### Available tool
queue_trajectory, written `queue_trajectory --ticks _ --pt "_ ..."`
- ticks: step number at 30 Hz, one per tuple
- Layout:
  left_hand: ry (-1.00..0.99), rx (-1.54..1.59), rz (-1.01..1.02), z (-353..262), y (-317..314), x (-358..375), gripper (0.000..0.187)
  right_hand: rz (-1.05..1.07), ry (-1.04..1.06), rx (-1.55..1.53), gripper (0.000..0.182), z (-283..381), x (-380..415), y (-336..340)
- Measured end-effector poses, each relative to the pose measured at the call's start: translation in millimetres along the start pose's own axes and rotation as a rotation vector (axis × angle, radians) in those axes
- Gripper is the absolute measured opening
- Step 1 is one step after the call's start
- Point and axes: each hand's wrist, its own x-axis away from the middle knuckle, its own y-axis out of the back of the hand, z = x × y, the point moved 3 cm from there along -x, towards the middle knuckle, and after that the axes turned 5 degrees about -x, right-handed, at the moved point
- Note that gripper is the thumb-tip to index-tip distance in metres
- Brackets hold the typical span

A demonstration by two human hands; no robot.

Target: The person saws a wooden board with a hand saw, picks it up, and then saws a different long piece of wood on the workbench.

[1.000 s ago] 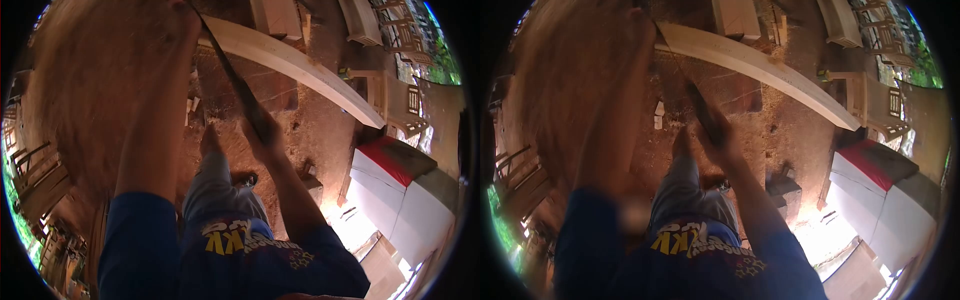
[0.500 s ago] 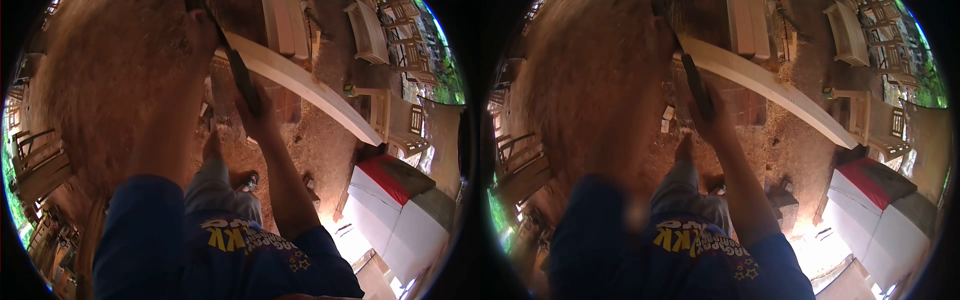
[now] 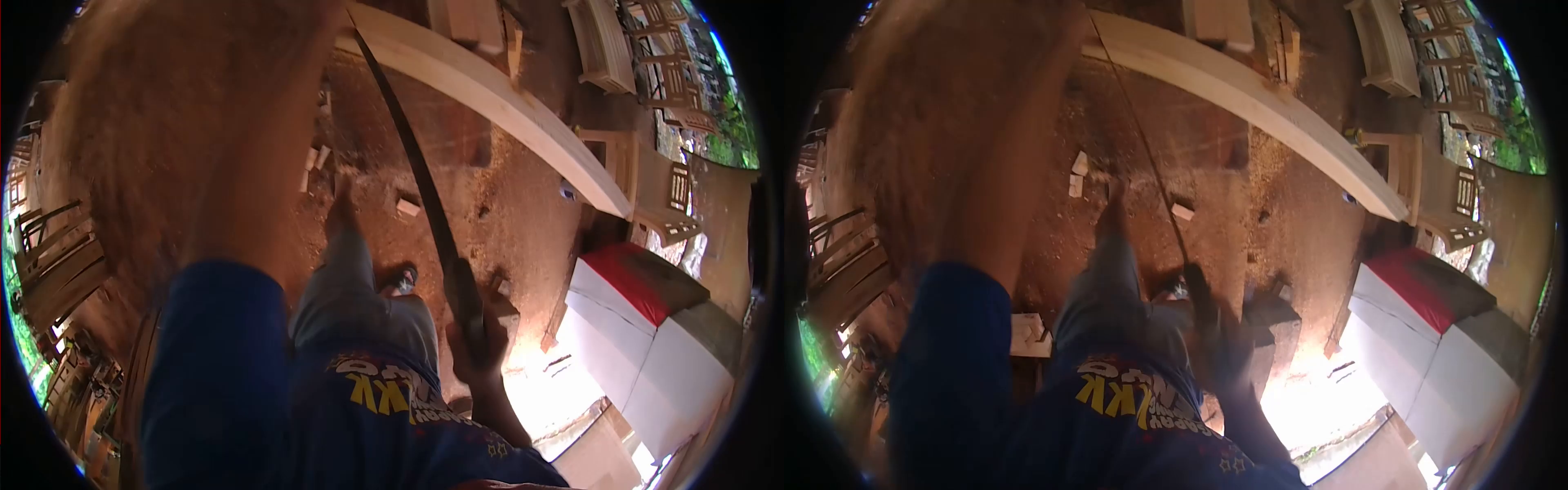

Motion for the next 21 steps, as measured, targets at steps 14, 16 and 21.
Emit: queue_trajectory --ticks 14,16,21 --pt "-0.009 0.013 -0.043 24 -13 7 0.009 -0.098 -0.037 -0.485 0.042 19 -172 -52" --pt "-0.053 0.015 -0.054 22 -19 3 0.009 0.021 -0.276 -0.466 0.047 -9 -84 -30" --pt "0.007 0.033 0.024 14 -9 12 0.008 -0.002 -0.025 -0.115 0.051 -15 34 14"
